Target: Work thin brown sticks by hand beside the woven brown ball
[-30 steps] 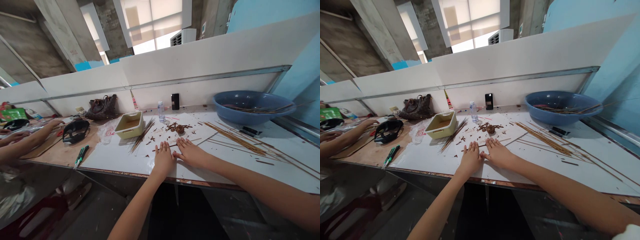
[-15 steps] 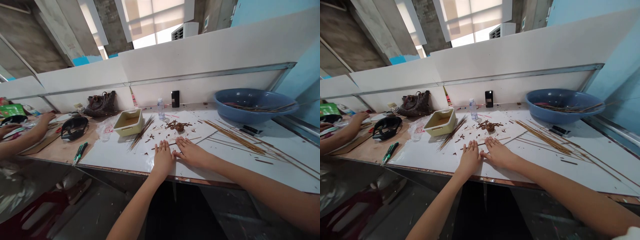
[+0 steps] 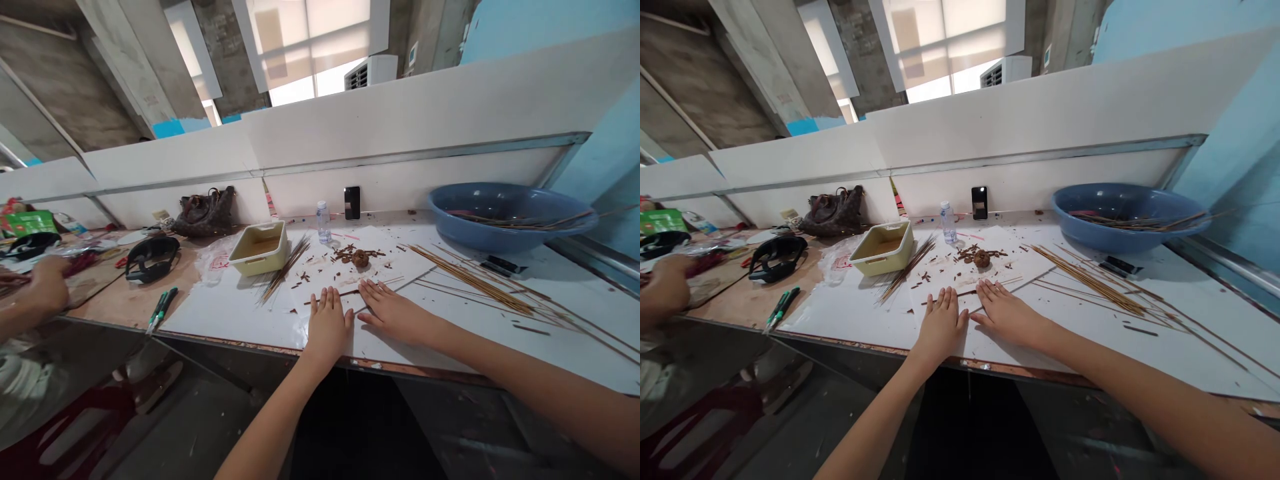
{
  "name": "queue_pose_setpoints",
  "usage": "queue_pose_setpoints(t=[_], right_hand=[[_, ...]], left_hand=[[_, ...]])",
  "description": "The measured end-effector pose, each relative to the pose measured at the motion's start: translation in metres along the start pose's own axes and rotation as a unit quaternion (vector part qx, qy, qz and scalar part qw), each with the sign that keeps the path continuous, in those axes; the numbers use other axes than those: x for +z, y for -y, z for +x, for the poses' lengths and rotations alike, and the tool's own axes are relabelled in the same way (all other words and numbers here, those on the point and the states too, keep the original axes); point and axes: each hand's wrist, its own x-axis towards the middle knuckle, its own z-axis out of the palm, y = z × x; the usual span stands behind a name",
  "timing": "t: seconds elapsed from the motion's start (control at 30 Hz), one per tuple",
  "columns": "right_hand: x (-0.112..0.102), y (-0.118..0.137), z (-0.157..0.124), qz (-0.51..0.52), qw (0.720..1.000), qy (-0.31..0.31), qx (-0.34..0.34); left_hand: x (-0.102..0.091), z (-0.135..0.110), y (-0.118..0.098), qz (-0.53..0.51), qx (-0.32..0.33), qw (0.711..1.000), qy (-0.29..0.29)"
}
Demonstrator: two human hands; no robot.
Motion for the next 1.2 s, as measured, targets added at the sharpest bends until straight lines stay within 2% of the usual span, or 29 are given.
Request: queue_pose_setpoints(t=[0.27, 0.43, 0.77, 1.0, 1.2], right_hand=[[0.005, -0.003, 0.002, -0.012, 0.999, -0.029, -0.021], [0.011, -0.006, 0.004, -0.015, 0.999, -0.03, -0.034], [-0.005, -0.005, -0.006, 0.041, 0.999, 0.02, 0.0], [-0.004, -0.007, 0.005, 0.012, 1.0, 0.005, -0.01], [-0.001, -0.005, 0.007, -0.002, 1.0, 0.001, -0.022]], left_hand=[[-0.004, -0.006, 0.0, 0.001, 0.013, 1.0, -0.01], [-0.007, -0.006, -0.003, -0.001, 0.005, 1.0, 0.005], [-0.005, -0.009, -0.003, -0.003, 0.009, 1.0, -0.006], [-0.006, -0.008, -0.005, -0.001, 0.001, 1.0, 0.005], [-0.006, -0.011, -0.003, 0.005, 0.014, 1.0, -0.008]])
